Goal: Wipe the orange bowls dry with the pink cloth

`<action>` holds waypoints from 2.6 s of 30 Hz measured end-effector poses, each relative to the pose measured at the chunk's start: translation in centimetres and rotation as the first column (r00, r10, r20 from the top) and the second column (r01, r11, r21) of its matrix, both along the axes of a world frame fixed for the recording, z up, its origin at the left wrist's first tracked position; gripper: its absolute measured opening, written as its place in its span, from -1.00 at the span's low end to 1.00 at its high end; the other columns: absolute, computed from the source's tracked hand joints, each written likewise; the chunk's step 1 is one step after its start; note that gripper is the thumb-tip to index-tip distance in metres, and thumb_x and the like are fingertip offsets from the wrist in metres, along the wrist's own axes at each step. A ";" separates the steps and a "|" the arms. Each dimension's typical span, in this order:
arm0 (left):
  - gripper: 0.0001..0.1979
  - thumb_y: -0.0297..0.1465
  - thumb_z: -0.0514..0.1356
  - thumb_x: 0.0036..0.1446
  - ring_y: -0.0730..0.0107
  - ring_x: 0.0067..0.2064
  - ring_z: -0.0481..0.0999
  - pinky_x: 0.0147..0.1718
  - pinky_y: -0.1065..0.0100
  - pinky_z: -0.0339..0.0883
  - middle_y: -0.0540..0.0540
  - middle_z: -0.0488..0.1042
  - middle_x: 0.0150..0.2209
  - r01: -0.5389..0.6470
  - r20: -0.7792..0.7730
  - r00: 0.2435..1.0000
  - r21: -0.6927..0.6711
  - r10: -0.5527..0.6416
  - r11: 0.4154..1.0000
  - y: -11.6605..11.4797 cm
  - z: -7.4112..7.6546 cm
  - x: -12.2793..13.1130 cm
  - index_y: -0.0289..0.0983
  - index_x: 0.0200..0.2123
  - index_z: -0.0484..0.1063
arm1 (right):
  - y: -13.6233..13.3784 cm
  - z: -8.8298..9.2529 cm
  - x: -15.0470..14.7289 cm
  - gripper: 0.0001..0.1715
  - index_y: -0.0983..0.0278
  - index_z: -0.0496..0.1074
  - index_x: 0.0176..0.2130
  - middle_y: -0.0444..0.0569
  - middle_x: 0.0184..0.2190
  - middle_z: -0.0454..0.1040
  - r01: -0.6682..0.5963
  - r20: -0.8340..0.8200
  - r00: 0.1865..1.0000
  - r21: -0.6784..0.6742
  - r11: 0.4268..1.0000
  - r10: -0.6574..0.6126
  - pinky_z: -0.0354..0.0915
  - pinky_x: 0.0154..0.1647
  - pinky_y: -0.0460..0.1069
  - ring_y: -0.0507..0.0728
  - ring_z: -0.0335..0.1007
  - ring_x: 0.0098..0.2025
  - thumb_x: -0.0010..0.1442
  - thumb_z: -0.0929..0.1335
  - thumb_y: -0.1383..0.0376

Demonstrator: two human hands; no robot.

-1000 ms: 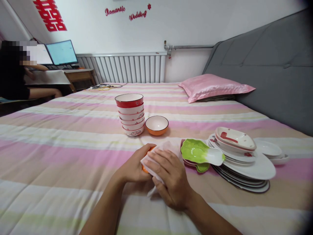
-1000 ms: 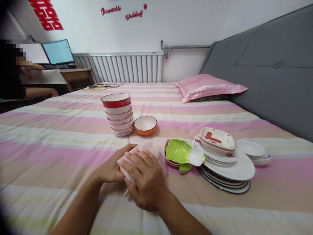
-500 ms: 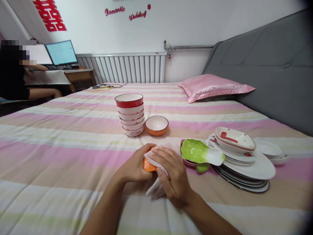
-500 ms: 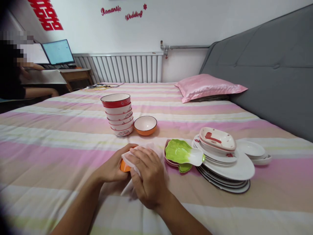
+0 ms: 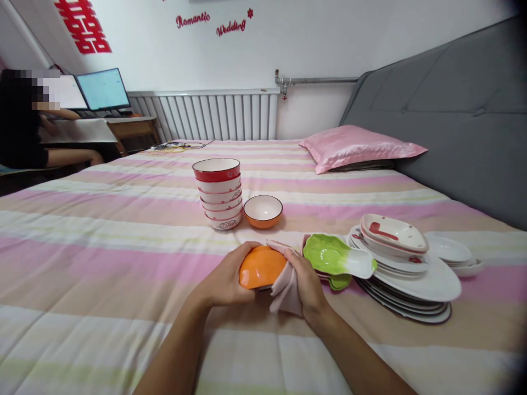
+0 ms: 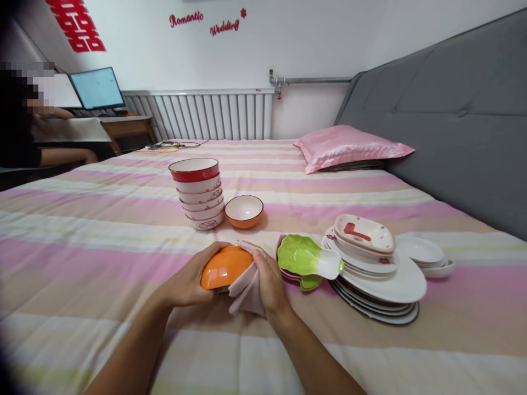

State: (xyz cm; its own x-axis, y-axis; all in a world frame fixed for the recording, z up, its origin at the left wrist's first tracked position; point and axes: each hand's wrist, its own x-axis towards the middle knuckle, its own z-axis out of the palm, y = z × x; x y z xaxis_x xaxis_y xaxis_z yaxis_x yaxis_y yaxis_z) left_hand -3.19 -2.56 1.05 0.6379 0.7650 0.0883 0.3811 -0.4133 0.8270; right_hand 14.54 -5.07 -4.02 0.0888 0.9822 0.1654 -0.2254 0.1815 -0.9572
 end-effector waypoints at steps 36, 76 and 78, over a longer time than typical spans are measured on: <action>-0.32 -0.38 0.29 -0.17 0.12 -0.07 0.45 -0.07 0.14 0.38 -0.15 0.40 -0.06 0.028 0.031 0.999 0.055 -0.030 0.998 0.2 -0.6 -0.1 -0.27 0.06 0.15 | -3.7 2.6 -1.3 -0.51 0.24 0.31 0.15 -0.06 0.13 0.41 -0.270 0.710 0.555 0.647 0.713 -0.434 0.03 0.28 0.16 0.17 0.22 0.21 0.23 0.22 0.31; -0.26 -0.31 0.31 -0.19 0.08 -0.05 0.44 -0.06 0.11 0.38 -0.16 0.38 -0.04 0.047 0.030 0.998 0.021 -0.048 0.999 0.4 -0.4 -0.3 -0.27 0.09 0.11 | -3.7 2.7 -1.2 -0.50 0.24 0.32 0.15 -0.05 0.17 0.36 -0.343 0.734 0.487 0.660 0.669 -0.474 0.04 0.27 0.19 0.21 0.21 0.21 0.23 0.23 0.27; -0.25 -0.28 0.31 -0.19 0.07 -0.05 0.45 -0.06 0.09 0.38 -0.17 0.39 -0.03 0.036 -0.001 0.999 0.001 -0.036 0.999 0.4 -0.3 -0.3 -0.26 0.10 0.12 | -3.9 2.8 -1.5 -0.51 0.24 0.32 0.14 -0.07 0.17 0.37 -0.366 0.738 0.468 0.663 0.653 -0.486 0.01 0.29 0.17 0.20 0.23 0.19 0.23 0.23 0.25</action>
State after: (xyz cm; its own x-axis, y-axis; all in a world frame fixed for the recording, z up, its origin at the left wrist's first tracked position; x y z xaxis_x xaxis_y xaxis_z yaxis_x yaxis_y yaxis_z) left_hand -3.52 -2.21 0.72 0.6650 0.7415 0.0885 0.3671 -0.4278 0.8260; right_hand 13.01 -8.96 -1.27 -0.4513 0.5023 0.7375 0.5975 0.7840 -0.1683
